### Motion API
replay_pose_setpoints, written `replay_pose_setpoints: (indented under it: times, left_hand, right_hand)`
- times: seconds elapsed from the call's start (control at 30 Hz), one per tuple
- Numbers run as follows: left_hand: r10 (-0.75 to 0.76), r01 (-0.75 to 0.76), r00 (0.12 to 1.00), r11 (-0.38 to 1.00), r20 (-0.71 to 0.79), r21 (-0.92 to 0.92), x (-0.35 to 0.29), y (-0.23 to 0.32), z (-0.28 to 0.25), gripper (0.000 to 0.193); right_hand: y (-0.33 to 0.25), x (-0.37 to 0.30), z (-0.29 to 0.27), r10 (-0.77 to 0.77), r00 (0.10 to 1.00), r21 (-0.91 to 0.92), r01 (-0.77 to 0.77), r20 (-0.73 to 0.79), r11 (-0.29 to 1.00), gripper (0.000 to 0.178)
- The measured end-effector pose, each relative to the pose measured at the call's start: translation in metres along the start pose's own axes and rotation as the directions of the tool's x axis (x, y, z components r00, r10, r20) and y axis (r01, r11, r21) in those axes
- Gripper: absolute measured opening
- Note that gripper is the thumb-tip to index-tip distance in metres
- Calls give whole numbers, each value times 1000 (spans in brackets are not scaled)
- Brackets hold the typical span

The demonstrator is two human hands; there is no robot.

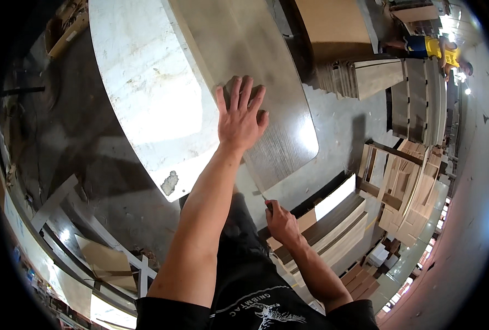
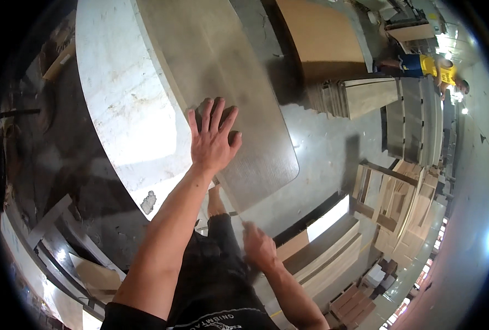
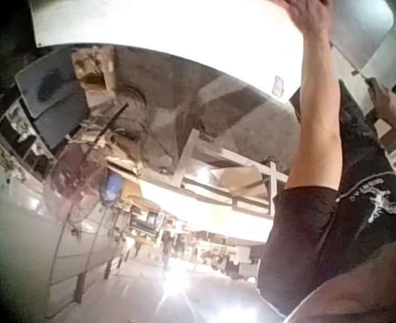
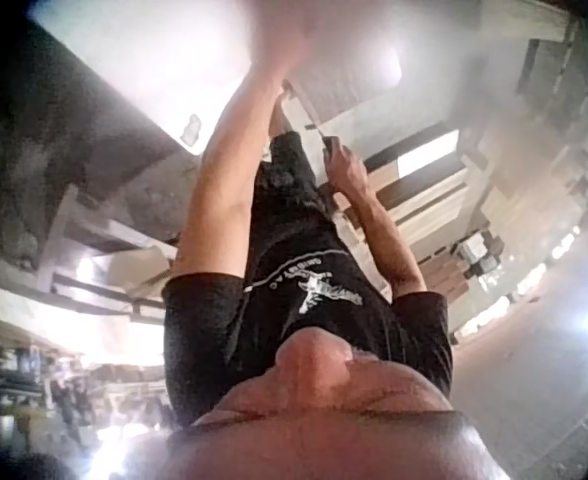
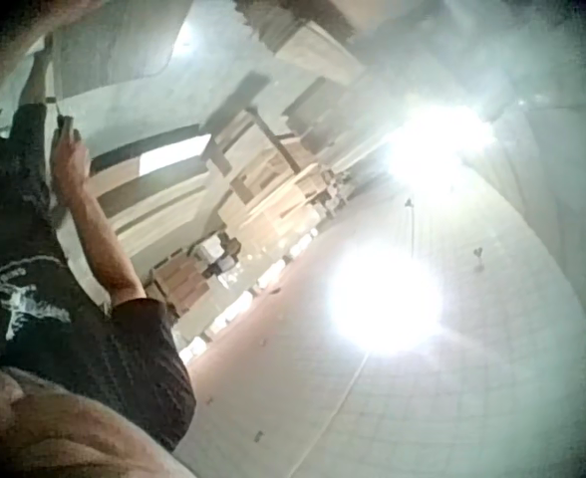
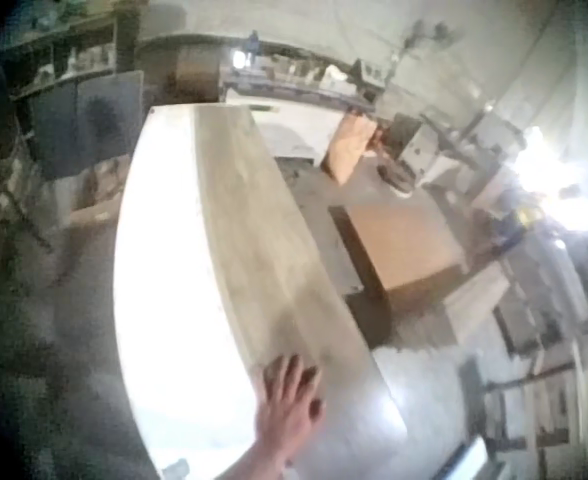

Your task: Trimming or finishing edges of wood-laminate boards using a utility knife in a factory setting.

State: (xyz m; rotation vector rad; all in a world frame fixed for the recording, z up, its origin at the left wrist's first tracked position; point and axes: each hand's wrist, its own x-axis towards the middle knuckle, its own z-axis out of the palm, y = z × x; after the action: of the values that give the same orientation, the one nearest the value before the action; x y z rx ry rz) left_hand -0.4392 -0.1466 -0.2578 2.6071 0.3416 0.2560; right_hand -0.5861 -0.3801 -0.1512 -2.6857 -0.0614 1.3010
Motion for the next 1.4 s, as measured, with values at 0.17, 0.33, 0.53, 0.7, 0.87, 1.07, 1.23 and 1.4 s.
replay_pose_setpoints:
  times: [0.17, 0.33, 0.53, 0.7, 0.87, 1.07, 1.23, 1.4]
  left_hand:
    - [-12, 12, 1000, 1000, -6, -17, 2, 2, -1, 60]
    - [-3, 2, 1000, 1000, -24, -26, -1, -3, 3, 61]
    - [0, -1, 1000, 999, -25, -32, 0, 0, 4, 61]
    - [-7, 7, 1000, 1000, -6, -10, 0, -1, 2, 62]
    - [2, -2, 1000, 999, -7, -35, -7, 5, 3, 62]
    - [5, -6, 999, 1000, -37, -28, 0, -3, 3, 61]
    - [32, -33, 999, 999, -38, -16, -1, -2, 3, 62]
    - [195, -196, 981, 979, 21, 62, -5, -10, 2, 61]
  right_hand:
    - [6, 6, 11, -101, 991, 25, 104, -93, 994, 26]
    - [-6, -6, -1, 7, 1000, 23, -7, -10, 1000, 28]
    - [-1, -11, -3, 47, 999, -31, -46, 19, 998, 32]
    - [12, 4, 22, 28, 999, -121, -23, 41, 992, 31]
    - [41, -9, 51, 172, 976, -111, -157, 132, 981, 38]
    - [63, -17, 58, 151, 988, 34, -151, 12, 988, 36]
    - [71, -27, 76, 229, 973, 184, -227, 8, 956, 40]
    - [63, -36, 85, 372, 921, 489, -378, 113, 786, 43]
